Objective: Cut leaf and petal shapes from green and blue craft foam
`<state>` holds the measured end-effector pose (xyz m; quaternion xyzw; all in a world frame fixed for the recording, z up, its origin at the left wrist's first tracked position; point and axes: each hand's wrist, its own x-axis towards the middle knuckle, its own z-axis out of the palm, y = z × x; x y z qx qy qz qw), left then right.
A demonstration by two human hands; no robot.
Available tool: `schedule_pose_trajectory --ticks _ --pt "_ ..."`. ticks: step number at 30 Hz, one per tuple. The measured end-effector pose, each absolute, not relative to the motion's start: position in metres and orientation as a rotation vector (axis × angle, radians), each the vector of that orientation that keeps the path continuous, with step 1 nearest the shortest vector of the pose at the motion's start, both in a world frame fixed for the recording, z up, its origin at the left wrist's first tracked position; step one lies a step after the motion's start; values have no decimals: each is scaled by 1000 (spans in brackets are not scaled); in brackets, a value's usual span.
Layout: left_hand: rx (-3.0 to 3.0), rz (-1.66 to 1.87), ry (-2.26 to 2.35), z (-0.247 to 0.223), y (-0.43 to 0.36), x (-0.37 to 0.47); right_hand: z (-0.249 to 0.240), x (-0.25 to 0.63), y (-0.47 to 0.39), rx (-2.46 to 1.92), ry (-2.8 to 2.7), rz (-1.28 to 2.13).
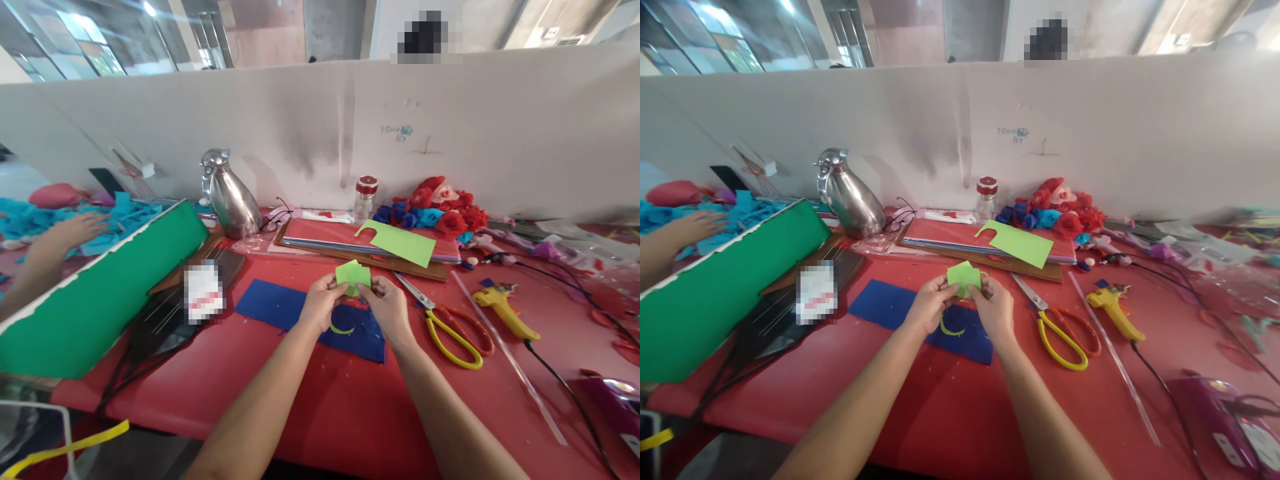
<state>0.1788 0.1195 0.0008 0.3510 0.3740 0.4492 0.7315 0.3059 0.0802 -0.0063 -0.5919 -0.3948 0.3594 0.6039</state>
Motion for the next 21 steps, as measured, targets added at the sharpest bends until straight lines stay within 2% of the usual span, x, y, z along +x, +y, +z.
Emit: schedule_pose_trajectory --ticks 21 --pt "773 979 837 3 119 179 -6 303 79 -1363 -965 763"
